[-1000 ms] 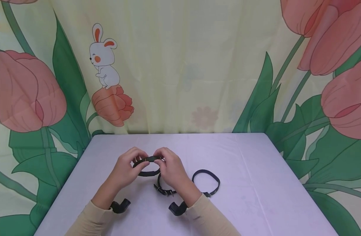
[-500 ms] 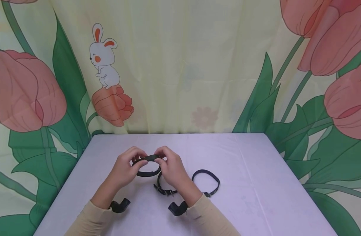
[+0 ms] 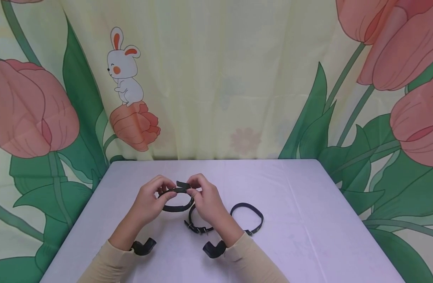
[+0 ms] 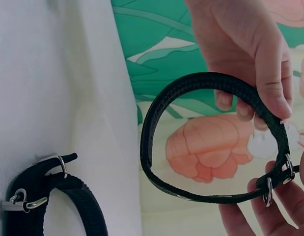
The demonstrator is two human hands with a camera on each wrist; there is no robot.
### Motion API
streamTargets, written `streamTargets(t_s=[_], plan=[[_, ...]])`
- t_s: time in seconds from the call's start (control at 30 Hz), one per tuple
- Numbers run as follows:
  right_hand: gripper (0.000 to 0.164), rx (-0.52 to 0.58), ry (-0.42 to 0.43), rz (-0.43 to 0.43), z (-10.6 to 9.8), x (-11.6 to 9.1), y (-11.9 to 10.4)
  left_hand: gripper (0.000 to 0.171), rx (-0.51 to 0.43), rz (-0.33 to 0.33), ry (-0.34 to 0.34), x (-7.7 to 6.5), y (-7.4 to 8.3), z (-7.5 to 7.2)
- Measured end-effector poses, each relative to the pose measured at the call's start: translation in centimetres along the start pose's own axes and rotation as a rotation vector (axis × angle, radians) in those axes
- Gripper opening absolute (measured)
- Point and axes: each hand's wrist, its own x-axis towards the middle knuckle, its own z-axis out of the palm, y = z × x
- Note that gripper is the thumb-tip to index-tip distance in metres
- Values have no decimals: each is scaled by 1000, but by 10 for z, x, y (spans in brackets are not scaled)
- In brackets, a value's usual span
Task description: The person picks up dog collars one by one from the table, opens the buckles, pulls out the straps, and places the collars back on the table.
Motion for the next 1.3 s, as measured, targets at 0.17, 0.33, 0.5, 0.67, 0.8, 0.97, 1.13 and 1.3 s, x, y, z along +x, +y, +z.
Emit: streamTargets(t_s=[0.17,0.33,0.5,0.67,0.8,0.97,1.13,1.3], plan=[[17,9,5,-2,0,1,2,24,0,4,-10,0,0,0],[18,14,15,7,-1,1,2,23,-20,37,-19,0,2,0],[18,19,20,34,-2,0,0,25,-12,76,-25,0,4,2],[16,22,22,33,-2,0,-2,28,1,96,-31,2,6,3],[18,12,27,31,-3,0,-3,30,12,106,-34,5,8,4],[19,6,24,48,-3,-1,-5,30,3,81,-64,6,11,5],[18,20,8,62,-4,-1,-4,29,-5,57,-87,7,13,5],[18,60,4,78,-6,-1,-2,27,1,64,-96,8,15,6]])
